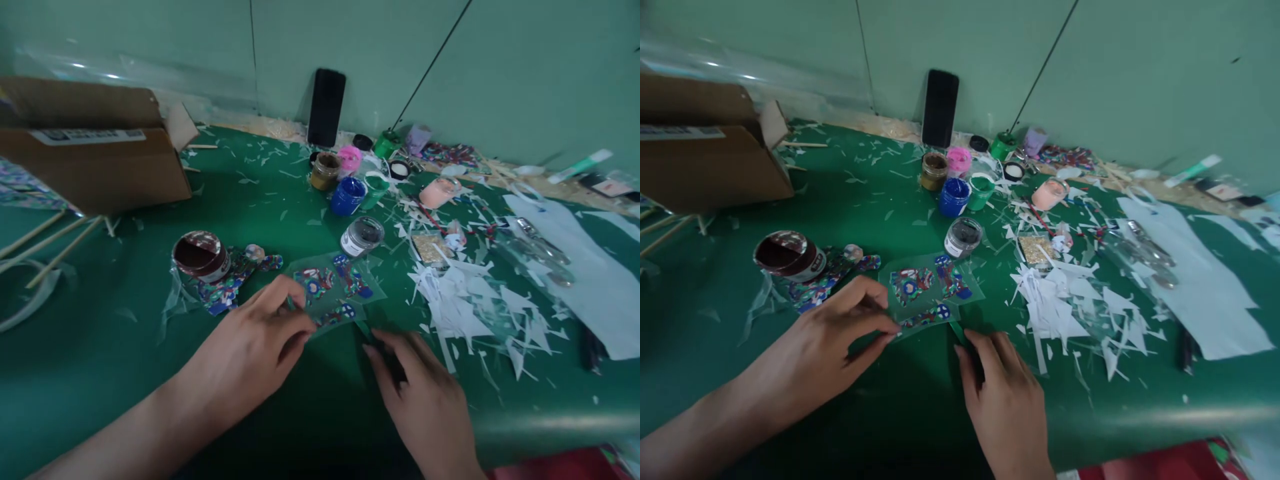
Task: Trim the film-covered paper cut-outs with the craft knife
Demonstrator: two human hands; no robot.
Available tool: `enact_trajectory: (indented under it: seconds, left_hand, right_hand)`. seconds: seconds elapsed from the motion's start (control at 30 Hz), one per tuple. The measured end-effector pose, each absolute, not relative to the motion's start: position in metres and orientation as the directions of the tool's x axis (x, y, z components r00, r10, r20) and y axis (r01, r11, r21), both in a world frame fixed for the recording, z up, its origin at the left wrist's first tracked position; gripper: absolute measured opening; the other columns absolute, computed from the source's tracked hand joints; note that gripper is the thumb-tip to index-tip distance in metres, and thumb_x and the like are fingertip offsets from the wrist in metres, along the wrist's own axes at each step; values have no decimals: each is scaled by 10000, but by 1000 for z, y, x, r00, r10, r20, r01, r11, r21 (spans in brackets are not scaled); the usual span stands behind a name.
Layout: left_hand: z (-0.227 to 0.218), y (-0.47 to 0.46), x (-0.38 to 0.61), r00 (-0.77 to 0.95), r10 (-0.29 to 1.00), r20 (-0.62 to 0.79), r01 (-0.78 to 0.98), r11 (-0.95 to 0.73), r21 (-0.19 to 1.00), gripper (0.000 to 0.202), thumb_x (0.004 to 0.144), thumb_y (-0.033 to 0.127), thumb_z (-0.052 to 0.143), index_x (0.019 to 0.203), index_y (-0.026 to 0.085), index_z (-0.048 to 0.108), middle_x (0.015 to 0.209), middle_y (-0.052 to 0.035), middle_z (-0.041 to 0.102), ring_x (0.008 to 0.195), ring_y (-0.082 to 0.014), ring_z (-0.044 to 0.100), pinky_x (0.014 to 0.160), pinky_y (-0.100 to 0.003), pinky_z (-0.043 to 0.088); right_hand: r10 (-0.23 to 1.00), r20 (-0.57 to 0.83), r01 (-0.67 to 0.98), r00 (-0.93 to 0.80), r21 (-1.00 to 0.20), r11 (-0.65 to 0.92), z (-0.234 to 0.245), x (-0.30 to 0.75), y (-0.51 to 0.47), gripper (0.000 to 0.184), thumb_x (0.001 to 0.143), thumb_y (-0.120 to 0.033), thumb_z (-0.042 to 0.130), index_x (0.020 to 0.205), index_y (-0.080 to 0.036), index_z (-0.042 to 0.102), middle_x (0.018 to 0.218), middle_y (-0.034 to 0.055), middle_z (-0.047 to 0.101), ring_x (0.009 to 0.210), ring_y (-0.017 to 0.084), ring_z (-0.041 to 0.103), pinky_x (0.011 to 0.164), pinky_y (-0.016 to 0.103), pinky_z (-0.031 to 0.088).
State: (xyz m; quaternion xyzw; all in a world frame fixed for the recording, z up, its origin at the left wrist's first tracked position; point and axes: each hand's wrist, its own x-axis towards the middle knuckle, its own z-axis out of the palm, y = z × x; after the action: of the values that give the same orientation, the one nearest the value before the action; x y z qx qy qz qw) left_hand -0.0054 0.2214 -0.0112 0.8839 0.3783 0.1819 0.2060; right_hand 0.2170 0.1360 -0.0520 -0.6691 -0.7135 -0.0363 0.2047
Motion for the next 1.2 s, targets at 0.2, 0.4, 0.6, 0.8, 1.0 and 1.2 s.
enact_trajectory:
  seconds: [0.2,0.4,0.6,0.8,1.0,1.2]
  left_hand:
    - [-15,255,10,788,596,154,543,-791,282,358,903,49,473,1156,207,669,1190,-59,673,1082,-243,610,895,-414,522]
    - [-26,278,18,823,568,20,560,-816,142,545,831,-47,436,1274,208,624,1343,-28,626,1118,-235,580,904,-385,506]
    - [-22,287,19,842,539,-19,533,-828,173,616,733,-99,454,1177,250,698,1234,19,686,1023,-194,606,829,-291,502]
    - [-17,285,19,846,530,-52,532,-838,118,652,751,-106,387,1220,243,676,1255,-6,669,1042,-206,590,853,-324,523]
    - [-13,283,20,839,536,-98,544,-832,109,647,758,-97,386,1249,223,660,1289,-33,651,1050,-234,574,825,-346,536]
    - [-15,284,19,844,534,-51,535,-829,160,654,734,-96,372,1210,224,687,1247,-12,681,995,-211,582,799,-322,522]
  right_hand:
    - [940,341,965,-8,-244,97,-50,217,136,278,996,-338,418,993,-198,658,860,54,694,718,181,699,546,269,511]
    - [921,389,958,-16,-258,125,-49,214,137,261,973,-282,456,952,-175,693,803,44,686,636,142,681,512,241,481]
    - [916,401,954,5,-277,116,-50,205,135,245,961,-258,478,898,-167,696,770,35,666,625,131,669,509,229,457]
    - [915,403,953,29,-287,97,-52,199,132,235,960,-252,481,913,-163,693,746,23,648,621,128,656,515,227,459]
    - [918,394,954,50,-289,72,-52,193,130,226,960,-241,473,914,-165,681,756,35,659,633,132,662,503,221,452]
    - [922,382,953,66,-299,55,-52,187,133,234,966,-252,464,920,-165,676,775,39,659,656,144,666,529,240,471]
